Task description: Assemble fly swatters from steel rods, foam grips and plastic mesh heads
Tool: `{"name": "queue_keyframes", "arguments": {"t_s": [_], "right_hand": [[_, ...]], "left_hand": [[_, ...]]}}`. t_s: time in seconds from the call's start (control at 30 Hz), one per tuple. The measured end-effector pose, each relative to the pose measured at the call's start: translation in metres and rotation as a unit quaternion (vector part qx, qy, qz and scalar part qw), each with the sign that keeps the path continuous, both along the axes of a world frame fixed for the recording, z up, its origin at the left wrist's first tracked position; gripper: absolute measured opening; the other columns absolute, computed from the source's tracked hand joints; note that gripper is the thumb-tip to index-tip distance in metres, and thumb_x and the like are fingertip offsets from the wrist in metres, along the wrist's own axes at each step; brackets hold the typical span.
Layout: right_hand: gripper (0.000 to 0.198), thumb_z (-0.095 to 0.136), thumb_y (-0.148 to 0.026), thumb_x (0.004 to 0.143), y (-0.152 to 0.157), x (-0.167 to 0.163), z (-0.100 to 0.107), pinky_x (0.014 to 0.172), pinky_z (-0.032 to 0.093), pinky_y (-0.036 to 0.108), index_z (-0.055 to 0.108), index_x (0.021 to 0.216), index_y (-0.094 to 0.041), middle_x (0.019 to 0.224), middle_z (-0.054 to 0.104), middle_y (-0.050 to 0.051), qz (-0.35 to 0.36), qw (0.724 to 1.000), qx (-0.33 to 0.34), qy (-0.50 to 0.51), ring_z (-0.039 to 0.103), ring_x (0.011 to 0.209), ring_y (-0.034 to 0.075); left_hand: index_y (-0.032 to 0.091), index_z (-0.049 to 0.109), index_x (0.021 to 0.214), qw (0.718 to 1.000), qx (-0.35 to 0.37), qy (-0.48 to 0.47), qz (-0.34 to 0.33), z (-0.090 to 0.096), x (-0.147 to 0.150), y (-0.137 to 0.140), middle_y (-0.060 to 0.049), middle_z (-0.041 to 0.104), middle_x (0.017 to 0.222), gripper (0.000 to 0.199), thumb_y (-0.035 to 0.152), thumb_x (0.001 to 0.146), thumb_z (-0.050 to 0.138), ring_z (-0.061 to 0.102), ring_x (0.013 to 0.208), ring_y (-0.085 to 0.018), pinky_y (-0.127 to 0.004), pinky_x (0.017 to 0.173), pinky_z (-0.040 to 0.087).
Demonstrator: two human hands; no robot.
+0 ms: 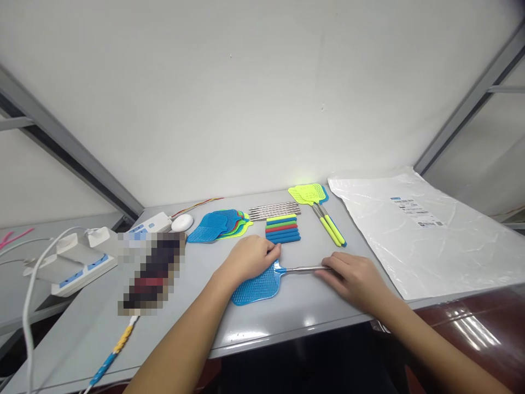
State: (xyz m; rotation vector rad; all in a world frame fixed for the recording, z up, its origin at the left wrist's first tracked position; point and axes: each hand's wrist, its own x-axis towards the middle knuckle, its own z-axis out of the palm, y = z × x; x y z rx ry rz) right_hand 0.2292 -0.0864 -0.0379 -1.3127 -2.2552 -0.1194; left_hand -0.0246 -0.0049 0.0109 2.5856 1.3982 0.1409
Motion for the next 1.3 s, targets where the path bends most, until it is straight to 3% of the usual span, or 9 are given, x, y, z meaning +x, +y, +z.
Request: {"name": "queue_keyframes", "arguments": {"t_s": [0.67,0.9,1.0,1.17,1.3], "right_hand": [[0.025,0.051,-0.037,0.095,-0.001,-0.004,0.001,0.057,0.03,0.027,0.062,0.08,-0.019,0.069,0.061,0.001,-0.004,0.998,0.037,-0.046,0.054,0.062,0.013],[0.028,0.05,-0.04,0.095,0.001,-0.007,-0.001,0.055,0.03,0.027,0.056,0.077,-0.02,0.069,0.061,0.0,-0.017,0.999,-0.008,-0.04,0.055,0.061,0.012],[0.027,0.05,-0.042,0.094,0.003,-0.01,-0.002,0.055,0.032,0.027,0.055,0.079,-0.02,0.071,0.062,-0.001,-0.022,0.998,-0.042,-0.031,0.056,0.062,0.013],[0.023,0.049,-0.039,0.095,0.004,-0.016,0.002,0.054,0.032,0.027,0.052,0.081,-0.022,0.072,0.061,-0.001,-0.032,0.997,-0.055,-0.04,0.055,0.062,0.014],[0.02,0.048,-0.036,0.095,0.005,-0.019,0.004,0.054,0.031,0.027,0.052,0.081,-0.022,0.072,0.06,-0.002,-0.026,0.996,-0.068,-0.044,0.056,0.064,0.014]], "left_hand": [[0.02,0.06,0.057,1.0,-0.009,-0.005,0.022,-0.01,0.008,0.001,-0.005,0.056,0.057,0.062,0.051,0.095,0.023,0.048,0.054,-0.018,-0.03,0.053,0.018],[0.02,0.06,0.056,1.0,0.013,0.008,0.012,-0.009,0.009,0.001,-0.005,0.059,0.058,0.062,0.05,0.096,0.024,0.048,0.053,-0.017,-0.03,0.053,0.018],[0.019,0.06,0.058,0.999,0.025,0.011,-0.017,-0.007,0.013,-0.004,-0.006,0.061,0.06,0.059,0.046,0.097,0.026,0.052,0.057,-0.018,-0.03,0.055,0.022],[0.019,0.061,0.069,0.99,0.035,-0.025,-0.135,-0.006,0.031,-0.022,-0.005,0.066,0.072,0.048,0.043,0.097,0.031,0.059,0.072,-0.019,-0.03,0.065,0.033],[0.018,0.061,0.072,0.989,0.038,0.004,-0.144,-0.009,0.038,-0.029,-0.006,0.067,0.071,0.049,0.048,0.096,0.031,0.061,0.071,-0.021,-0.032,0.064,0.035]]}}
